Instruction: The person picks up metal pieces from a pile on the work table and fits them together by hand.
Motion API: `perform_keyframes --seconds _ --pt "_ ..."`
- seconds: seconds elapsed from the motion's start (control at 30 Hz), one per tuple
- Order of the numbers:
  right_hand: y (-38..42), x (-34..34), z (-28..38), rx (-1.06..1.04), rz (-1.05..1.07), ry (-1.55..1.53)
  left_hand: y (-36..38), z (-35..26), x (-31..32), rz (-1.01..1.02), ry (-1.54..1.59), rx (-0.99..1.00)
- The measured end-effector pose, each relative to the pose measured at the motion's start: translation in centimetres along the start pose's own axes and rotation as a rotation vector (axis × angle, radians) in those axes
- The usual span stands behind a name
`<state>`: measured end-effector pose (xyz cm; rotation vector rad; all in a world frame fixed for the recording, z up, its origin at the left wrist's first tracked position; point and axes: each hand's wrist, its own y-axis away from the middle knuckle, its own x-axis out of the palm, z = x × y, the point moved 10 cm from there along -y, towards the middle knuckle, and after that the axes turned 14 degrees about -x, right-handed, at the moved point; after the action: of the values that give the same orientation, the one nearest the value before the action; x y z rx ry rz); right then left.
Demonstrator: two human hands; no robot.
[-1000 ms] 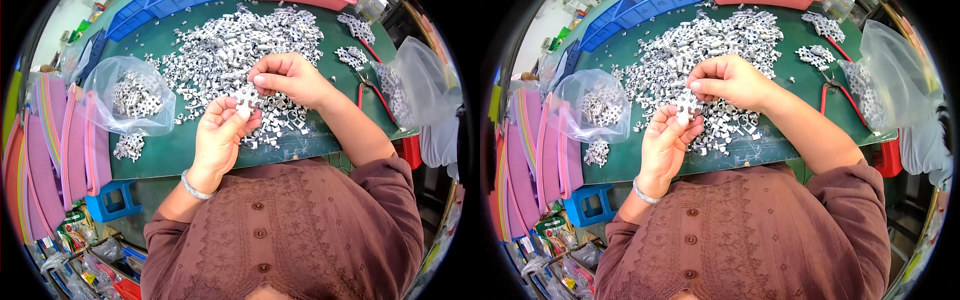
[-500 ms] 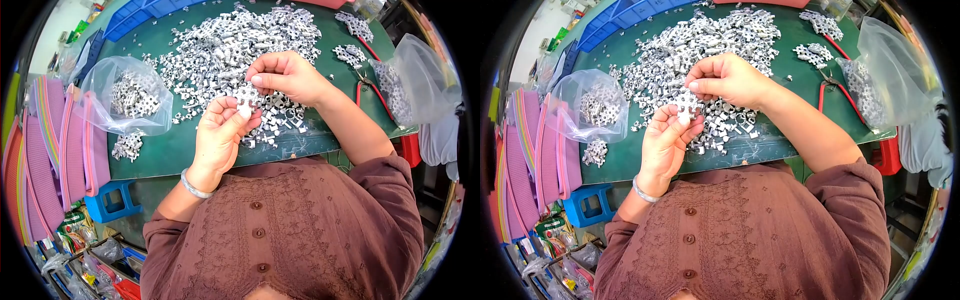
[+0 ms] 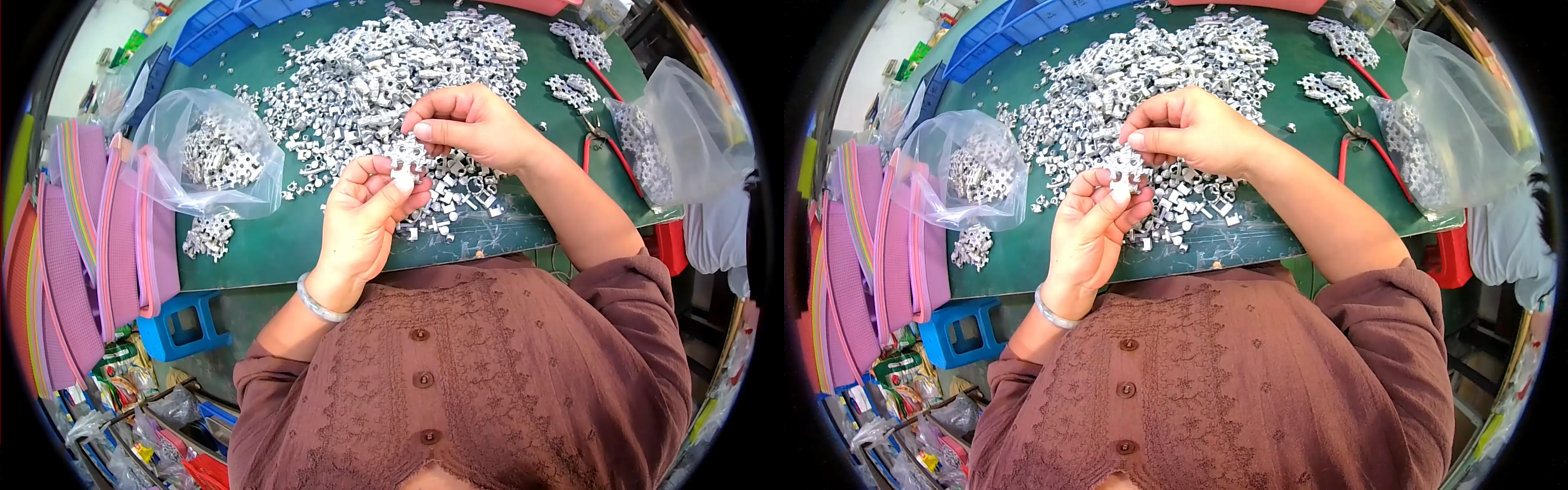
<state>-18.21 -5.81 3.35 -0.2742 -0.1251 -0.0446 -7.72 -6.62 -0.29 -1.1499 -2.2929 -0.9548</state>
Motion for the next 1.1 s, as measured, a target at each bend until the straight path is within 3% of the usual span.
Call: perform_keyframes --seconds 0.37,0.57,0.67,1.1 --pt "-0.2 0.0 0.3 -0.074 -0.023 0.026 0.0 -0.2 -0.3 -0.048 -0.017 0.018" --pt "-0.5 -0.6 0.8 -0.139 -0.017 0.307 -0.1 0.6 0.1 0.016 0.083 -0.076" --pt "-0.3 -0.8 0.3 -0.066 0.008 0.330 -0.2 0.8 0.4 0.064 0.052 -0.100" --pt "-0.2 -0.5 0.2 -0.050 -0.033 0.127 -0.4 1.5 0.5 0.108 0.105 -0.148"
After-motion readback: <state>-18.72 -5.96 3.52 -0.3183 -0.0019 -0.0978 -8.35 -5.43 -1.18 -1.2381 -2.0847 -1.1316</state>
